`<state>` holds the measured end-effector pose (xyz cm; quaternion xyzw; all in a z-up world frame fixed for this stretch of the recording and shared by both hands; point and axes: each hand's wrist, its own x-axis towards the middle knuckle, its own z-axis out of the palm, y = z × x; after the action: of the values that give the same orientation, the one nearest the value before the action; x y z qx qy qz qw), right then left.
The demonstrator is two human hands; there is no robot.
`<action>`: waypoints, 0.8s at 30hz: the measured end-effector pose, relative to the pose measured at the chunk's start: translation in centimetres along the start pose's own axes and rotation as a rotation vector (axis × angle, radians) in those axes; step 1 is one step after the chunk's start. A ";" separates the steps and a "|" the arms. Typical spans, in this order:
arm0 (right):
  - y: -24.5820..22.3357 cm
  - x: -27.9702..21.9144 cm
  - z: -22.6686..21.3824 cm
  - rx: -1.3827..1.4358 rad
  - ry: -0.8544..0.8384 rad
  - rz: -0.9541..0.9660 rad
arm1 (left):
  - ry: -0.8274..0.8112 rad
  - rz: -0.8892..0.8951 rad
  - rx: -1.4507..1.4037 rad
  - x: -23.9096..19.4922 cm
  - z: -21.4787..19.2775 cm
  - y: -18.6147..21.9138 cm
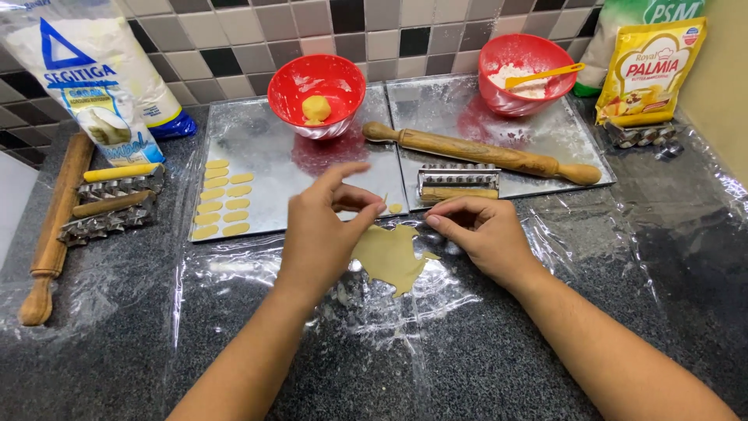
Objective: Cutting and folding dough into decorative shapes on a kitchen counter
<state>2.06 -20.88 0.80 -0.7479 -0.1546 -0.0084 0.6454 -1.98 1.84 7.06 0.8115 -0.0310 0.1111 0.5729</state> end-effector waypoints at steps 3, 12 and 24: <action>0.2 -0.1 -0.2 0.008 0.003 -0.009 | 0.060 0.078 0.178 0.3 -3.1 3.0; 0.2 -0.1 -0.2 -0.020 -0.013 0.006 | 0.054 -0.339 0.521 6.6 -10.9 -4.1; -0.4 0.1 -0.2 -0.028 -0.035 0.024 | 0.239 -0.423 0.750 10.2 -14.4 -9.7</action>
<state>2.07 -21.00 1.22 -0.7586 -0.1570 0.0102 0.6322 7.56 19.45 4.86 0.9331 0.2446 0.0880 0.2487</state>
